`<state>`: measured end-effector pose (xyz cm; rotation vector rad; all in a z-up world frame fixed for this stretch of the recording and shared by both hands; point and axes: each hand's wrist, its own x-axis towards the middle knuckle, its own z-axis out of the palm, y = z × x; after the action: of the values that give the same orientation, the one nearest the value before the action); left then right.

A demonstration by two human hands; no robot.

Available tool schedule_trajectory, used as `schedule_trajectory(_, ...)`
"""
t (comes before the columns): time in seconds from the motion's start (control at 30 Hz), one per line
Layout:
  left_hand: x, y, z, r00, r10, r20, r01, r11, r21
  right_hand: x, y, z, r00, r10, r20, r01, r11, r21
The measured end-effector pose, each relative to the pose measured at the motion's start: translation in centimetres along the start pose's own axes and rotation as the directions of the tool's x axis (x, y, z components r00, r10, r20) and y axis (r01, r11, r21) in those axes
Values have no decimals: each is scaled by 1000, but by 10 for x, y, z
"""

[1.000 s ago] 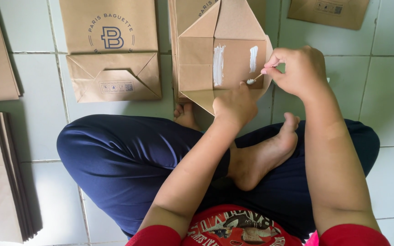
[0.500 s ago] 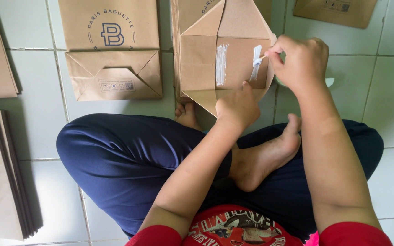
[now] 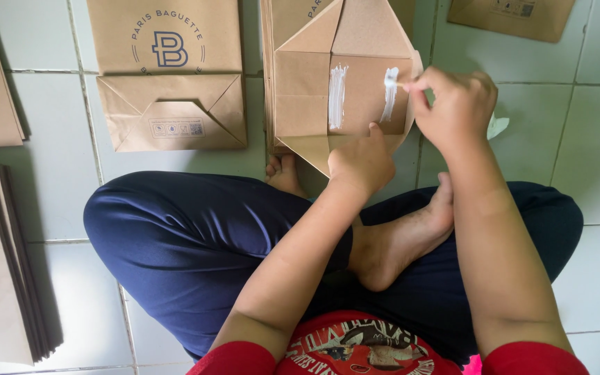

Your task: The person applies glue to the bottom folds of paper bags using a small applicator stick and then presses the folds down by hand to secure them.

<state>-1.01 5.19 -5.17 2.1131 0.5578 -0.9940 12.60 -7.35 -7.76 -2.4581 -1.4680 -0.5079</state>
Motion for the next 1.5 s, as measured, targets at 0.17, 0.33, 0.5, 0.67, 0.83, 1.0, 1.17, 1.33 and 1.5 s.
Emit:
schedule_trajectory(0.17,-3,-10,14,977,106,-184,-115,993,-38,-5,-17,-31,993,47,113,-62,990,128)
schedule_trajectory(0.33,3,-13,18,967,73,-243,-82,996,-27,-7,-17,-43,983,87,161,-129,953,275)
schedule_trajectory(0.5,4,-12,21,970,76,-232,-82,997,-17,-9,9,-12,992,114,-54,-104,982,158)
schedule_trajectory(0.67,13,-15,32,954,96,-285,-109,994,-32,3,3,-1,995,-13,-103,13,1000,-2)
schedule_trajectory(0.83,23,-17,40,956,118,-270,-132,991,-33,-7,-10,-23,1000,-14,5,13,995,100)
schedule_trajectory(1.0,17,-15,34,971,83,-225,-105,991,-86,-17,-19,-38,997,14,80,-30,978,207)
schedule_trajectory(1.17,13,-16,29,972,99,-211,-118,990,-78,-7,-5,-20,998,48,-30,-41,976,215)
schedule_trajectory(1.33,12,-17,26,980,78,-185,-98,990,-97,11,-7,-12,991,46,-124,-18,975,222)
schedule_trajectory(1.5,8,-17,18,981,101,-166,-121,986,-117,7,-17,-24,1000,5,-31,0,988,154)
